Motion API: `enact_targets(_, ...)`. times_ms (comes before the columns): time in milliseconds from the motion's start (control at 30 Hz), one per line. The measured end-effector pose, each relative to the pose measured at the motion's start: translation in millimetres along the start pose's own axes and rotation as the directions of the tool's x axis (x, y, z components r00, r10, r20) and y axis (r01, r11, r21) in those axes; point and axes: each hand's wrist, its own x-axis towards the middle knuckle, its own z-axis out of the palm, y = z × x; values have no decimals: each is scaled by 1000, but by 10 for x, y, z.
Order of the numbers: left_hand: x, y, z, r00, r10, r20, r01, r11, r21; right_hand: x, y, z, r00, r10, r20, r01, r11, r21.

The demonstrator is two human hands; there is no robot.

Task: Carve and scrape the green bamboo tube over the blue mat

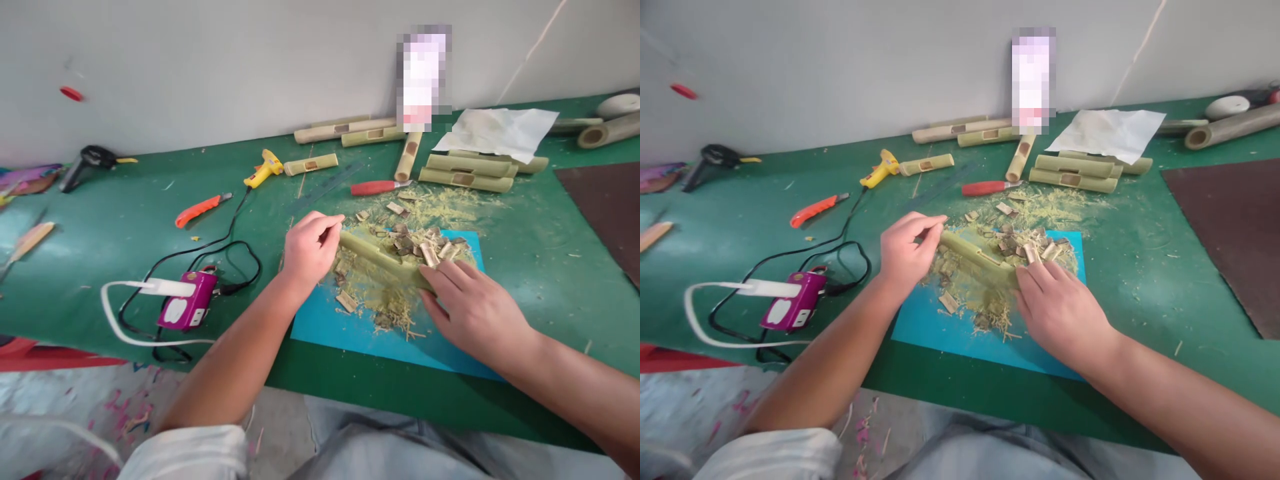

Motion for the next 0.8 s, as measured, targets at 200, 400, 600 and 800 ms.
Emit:
enact_targets(200,25,-48,-45,999,-27,-43,27,1000,-2,-114,-59,-43,995,-28,92,12,986,167)
enact_targets(400,20,-15,-42,999,-31,-37,30,999,-25,-138,-40,-2,988,-5,152,-28,976,215)
enact_targets(600,27,-96,-35,998,-59,-26,60,998,7,-107,-28,29,987,29,159,-66,970,232)
enact_targets(800,68,-271,-36,982,-167,-83,169,985,30,-85,33,78,986,43,164,-76,976,202)
